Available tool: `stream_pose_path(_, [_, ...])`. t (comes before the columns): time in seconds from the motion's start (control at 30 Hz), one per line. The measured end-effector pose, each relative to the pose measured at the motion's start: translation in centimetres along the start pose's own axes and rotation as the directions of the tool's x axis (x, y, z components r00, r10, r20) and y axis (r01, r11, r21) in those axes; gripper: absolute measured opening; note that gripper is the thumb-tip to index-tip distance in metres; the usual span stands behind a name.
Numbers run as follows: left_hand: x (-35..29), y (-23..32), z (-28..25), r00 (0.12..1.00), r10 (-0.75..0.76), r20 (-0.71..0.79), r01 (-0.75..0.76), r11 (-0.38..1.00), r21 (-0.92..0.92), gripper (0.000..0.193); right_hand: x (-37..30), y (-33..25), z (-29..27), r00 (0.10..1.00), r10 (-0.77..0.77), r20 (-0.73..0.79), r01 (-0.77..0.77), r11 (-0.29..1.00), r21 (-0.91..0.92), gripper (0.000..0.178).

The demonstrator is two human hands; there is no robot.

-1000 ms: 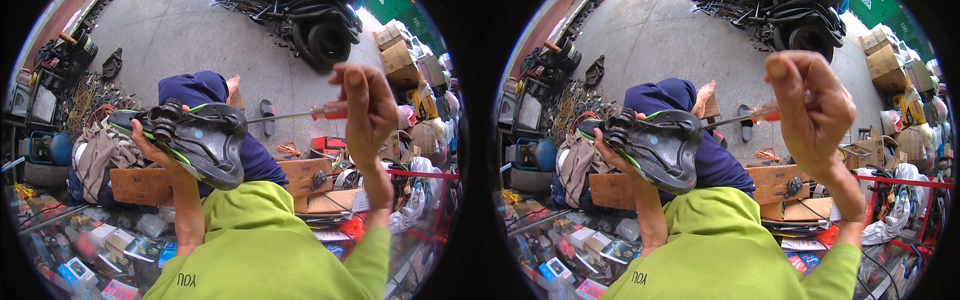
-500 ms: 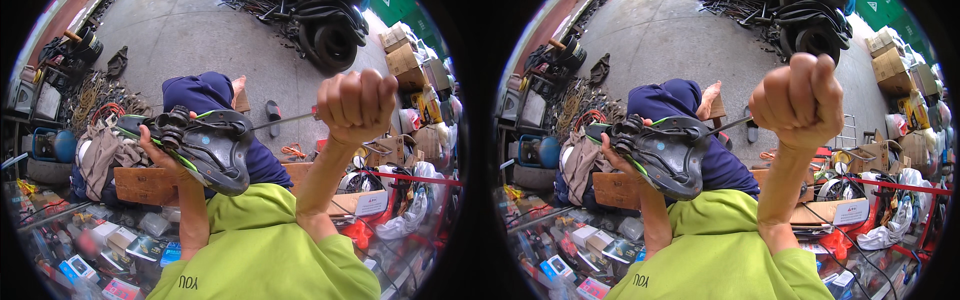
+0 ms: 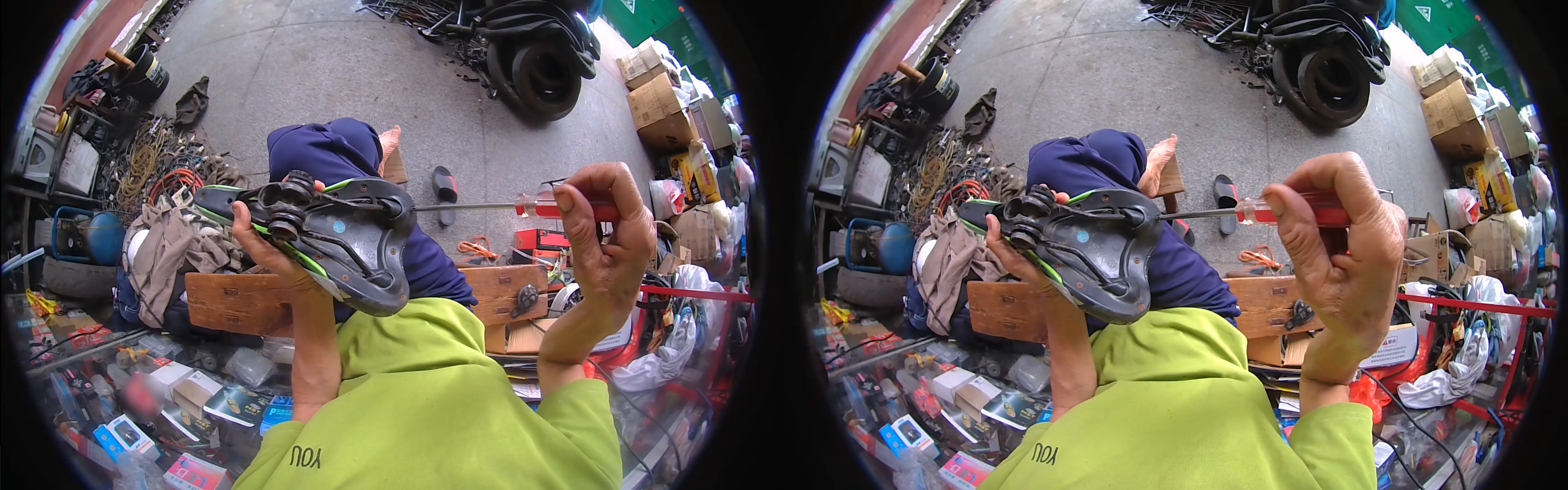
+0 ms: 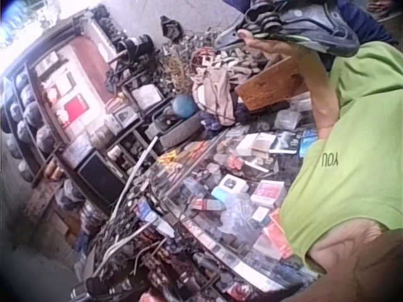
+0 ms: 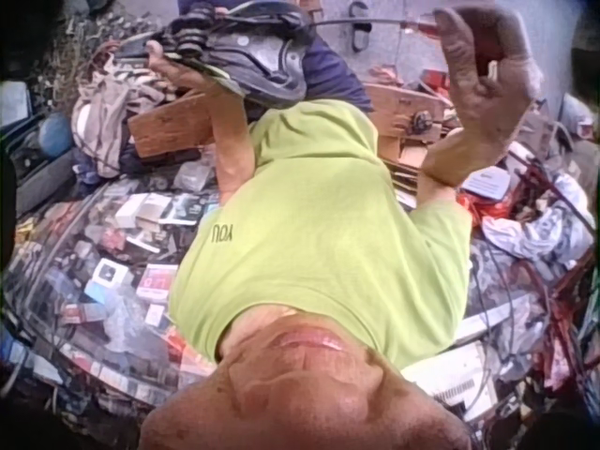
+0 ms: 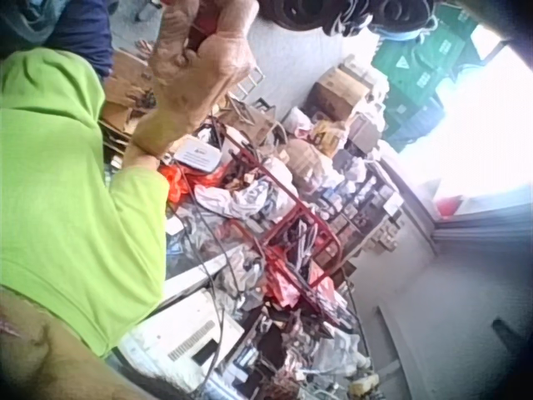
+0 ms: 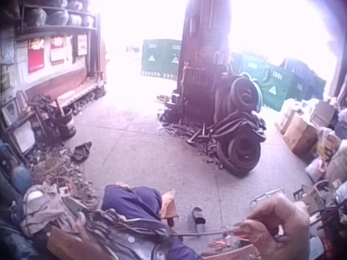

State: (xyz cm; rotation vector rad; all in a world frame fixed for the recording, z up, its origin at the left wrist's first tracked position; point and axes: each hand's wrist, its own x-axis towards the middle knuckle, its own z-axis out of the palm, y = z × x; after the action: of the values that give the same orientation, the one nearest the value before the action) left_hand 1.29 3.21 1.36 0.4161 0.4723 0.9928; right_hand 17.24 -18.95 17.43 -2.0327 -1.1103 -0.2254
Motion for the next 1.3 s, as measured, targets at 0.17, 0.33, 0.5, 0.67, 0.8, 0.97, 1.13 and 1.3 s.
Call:
stream_pose_path(0.17, [-0.3,0.3,0.1,0.999,-0.034,0.009,0.034,0.999,-0.027,0.068,0.7,0.6,-1.6,0.982,-0.016,0.19,-0.003,0.995,0.099,0.015])
stream_pose_path(0.33, [-0.3,0.4,0.1,0.999,-0.043,-0.006,0.043,0.998,-0.035,0.068,1.3,1.5,-2.9,0.929,-0.152,0.338,0.123,0.987,0.106,0.018])
stream_pose_path(0.5, [-0.1,0.4,-0.2,0.999,-0.046,0.02,0.047,0.998,-0.051,0.067,2.2,1.9,-3.9,0.856,-0.224,0.466,0.219,0.974,0.066,0.024])
stream_pose_path(0.67, [-0.1,0.4,-0.2,0.999,-0.042,0.007,0.042,0.997,-0.066,0.066,2.7,1.0,-4.1,0.797,-0.266,0.542,0.359,0.93,-0.072,0.027])
stream_pose_path(0.8, [0.1,0.2,-0.8,0.998,-0.029,0.051,0.032,0.998,-0.049,0.061,2.6,1.2,-4.1,0.785,-0.228,0.576,0.393,0.902,-0.18,0.023])
stream_pose_path(0.97, [-0.1,-0.2,-0.4,0.998,0.057,-0.01,-0.057,0.998,0.03,0.069,1.9,0.9,-5.0,0.706,0.1,0.702,0.281,0.869,-0.406,0.03])
stream_pose_path(1.13, [0.2,-0.4,-0.4,0.999,-0.044,-0.008,0.043,0.996,-0.074,0.053,0.4,0.0,-4.1,0.731,-0.216,0.647,0.611,0.631,-0.479,0.026])
stream_pose_path(1.3, [-0.4,0.3,-1.0,0.998,0.069,-0.011,-0.069,0.997,-0.022,0.052,1.2,2.1,-3.2,0.613,-0.219,0.759,0.67,0.654,-0.352,0.028])
